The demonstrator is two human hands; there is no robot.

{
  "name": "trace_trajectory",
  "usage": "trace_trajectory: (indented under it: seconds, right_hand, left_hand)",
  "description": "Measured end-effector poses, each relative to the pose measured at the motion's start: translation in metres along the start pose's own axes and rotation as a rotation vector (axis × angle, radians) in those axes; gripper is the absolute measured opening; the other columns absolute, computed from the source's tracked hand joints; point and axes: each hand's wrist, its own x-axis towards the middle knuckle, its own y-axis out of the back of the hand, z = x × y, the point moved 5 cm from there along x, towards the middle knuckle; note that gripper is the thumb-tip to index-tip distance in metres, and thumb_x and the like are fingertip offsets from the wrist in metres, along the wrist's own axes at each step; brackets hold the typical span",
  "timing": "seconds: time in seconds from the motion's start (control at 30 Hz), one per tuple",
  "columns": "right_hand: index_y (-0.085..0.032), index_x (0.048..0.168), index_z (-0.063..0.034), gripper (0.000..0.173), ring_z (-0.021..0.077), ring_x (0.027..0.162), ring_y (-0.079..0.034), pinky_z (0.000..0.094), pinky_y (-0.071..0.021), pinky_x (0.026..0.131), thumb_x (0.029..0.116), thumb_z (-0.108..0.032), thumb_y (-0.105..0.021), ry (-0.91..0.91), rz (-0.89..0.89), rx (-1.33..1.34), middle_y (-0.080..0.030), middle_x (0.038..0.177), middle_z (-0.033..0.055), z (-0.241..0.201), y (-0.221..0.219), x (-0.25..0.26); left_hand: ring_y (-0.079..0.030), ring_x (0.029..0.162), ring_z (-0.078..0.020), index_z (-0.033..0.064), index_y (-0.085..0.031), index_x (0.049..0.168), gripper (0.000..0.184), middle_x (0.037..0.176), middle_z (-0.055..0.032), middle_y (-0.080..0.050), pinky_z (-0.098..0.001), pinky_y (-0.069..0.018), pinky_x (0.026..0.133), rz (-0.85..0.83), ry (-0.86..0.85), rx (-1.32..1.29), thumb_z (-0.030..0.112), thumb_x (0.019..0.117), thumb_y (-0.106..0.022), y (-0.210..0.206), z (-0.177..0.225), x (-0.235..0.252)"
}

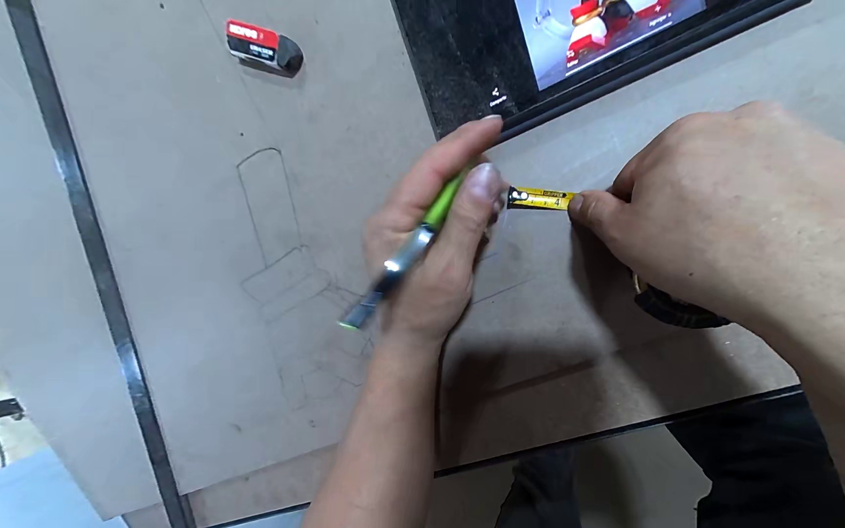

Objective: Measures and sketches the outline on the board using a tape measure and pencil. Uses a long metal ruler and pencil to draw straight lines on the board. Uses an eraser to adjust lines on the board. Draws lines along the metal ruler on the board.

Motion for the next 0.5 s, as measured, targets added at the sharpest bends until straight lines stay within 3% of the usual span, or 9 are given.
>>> trace_trajectory:
  seconds: [0.07, 0.13, 0.3, 0.5]
  right_hand:
    - [-0.061, 0.065, -0.0169, 0.052, 0.0312, 0.060, -0.061, 0.0507, -0.0388, 0.045, 0.0990, -0.056, -0.052, 0.007, -0.006, -0.009, -0.057, 0.061, 0.0098, -0.0005, 0.0001, 0.0003]
    - [-0.060, 0.064, -0.0170, 0.052, 0.0303, 0.058, -0.060, 0.0500, -0.0381, 0.045, 0.0995, -0.055, -0.052, 0.018, -0.014, -0.009, -0.056, 0.060, 0.0091, -0.0005, 0.0004, 0.0009]
    - [-0.060, 0.064, -0.0170, 0.053, 0.0296, 0.059, -0.060, 0.0493, -0.0385, 0.045, 0.1004, -0.055, -0.052, 0.038, -0.030, -0.011, -0.055, 0.060, 0.0086, -0.0013, 0.0010, 0.0021]
    - [-0.059, 0.062, -0.0184, 0.052, 0.0274, 0.056, -0.059, 0.0469, -0.0375, 0.044, 0.1003, -0.054, -0.052, 0.034, -0.035, 0.000, -0.054, 0.058, 0.0066, -0.0002, 0.0007, 0.0029]
  left_hand:
    - [-0.067, 0.077, -0.0139, -0.0074, -0.069, 0.119, 0.028, 0.100, -0.0102, -0.072, -0.0292, -0.0576, 0.063, 0.005, 0.004, -0.068, 0.013, 0.1046, -0.057, 0.0027, 0.0001, -0.0068]
    - [-0.066, 0.074, -0.0102, -0.0053, -0.073, 0.111, 0.020, 0.096, -0.0079, -0.073, -0.0255, -0.0558, 0.060, -0.049, 0.019, -0.005, 0.008, 0.0999, -0.063, -0.0006, 0.0030, -0.0104]
    - [-0.068, 0.073, -0.0087, -0.0020, -0.070, 0.099, 0.013, 0.088, -0.0062, -0.073, -0.0233, -0.0572, 0.062, -0.059, 0.055, 0.147, 0.000, 0.0866, -0.071, -0.0055, 0.0045, -0.0077]
    - [-0.067, 0.072, -0.0072, -0.0020, -0.072, 0.097, 0.011, 0.088, -0.0070, -0.074, -0.0209, -0.0561, 0.060, -0.100, 0.055, 0.146, 0.000, 0.0866, -0.073, -0.0064, 0.0027, -0.0049]
